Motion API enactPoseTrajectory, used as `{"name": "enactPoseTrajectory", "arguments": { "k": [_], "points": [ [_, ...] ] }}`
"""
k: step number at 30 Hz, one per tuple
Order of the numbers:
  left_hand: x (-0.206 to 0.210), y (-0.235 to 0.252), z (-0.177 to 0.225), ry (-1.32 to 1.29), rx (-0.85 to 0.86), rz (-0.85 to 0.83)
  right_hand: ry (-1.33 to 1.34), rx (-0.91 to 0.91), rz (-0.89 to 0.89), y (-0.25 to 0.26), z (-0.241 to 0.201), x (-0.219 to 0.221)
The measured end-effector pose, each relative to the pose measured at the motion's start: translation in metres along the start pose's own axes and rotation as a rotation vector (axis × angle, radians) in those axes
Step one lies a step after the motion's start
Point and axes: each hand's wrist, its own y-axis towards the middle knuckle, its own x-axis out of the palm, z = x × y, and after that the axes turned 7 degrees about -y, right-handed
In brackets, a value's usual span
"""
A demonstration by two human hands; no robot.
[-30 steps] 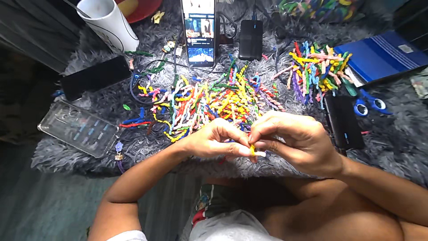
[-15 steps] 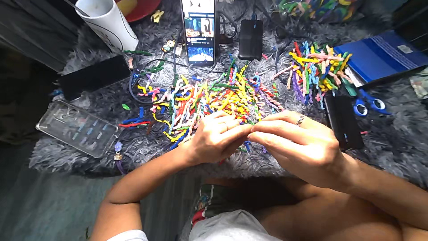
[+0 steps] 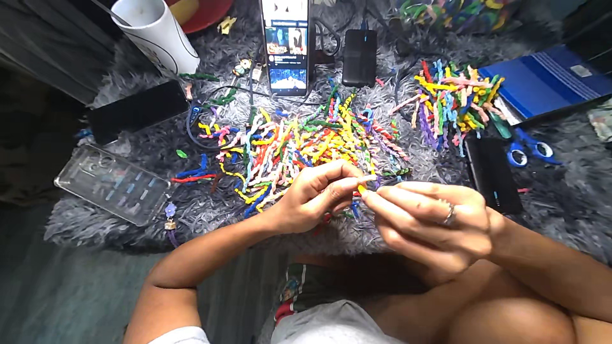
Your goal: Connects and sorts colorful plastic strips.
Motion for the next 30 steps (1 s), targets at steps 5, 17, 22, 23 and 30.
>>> {"name": "enactPoseTrajectory", "arguments": {
  "k": [5, 17, 22, 23, 30],
  "points": [
    [0.001, 0.000, 0.000, 0.033, 0.133, 0.044, 0.362, 0.368, 0.153, -0.003, 0.003, 0.013],
    [0.000, 0.002, -0.002, 0.266, 0.195, 0.014, 0.513, 0.601, 0.207, 0.003, 0.002, 0.018],
    [-0.001, 0.001, -0.004, 0.246, 0.170, 0.007, 0.616, 0.687, 0.141, 0.006, 0.001, 0.021],
    [-0.001, 0.001, -0.004, 0.242, 0.162, 0.003, 0.638, 0.705, 0.127, 0.006, 0.001, 0.020],
    [-0.002, 0.003, -0.002, 0.106, -0.013, 0.003, 0.528, 0.643, 0.097, 0.002, 0.003, 0.024]
  ]
}}
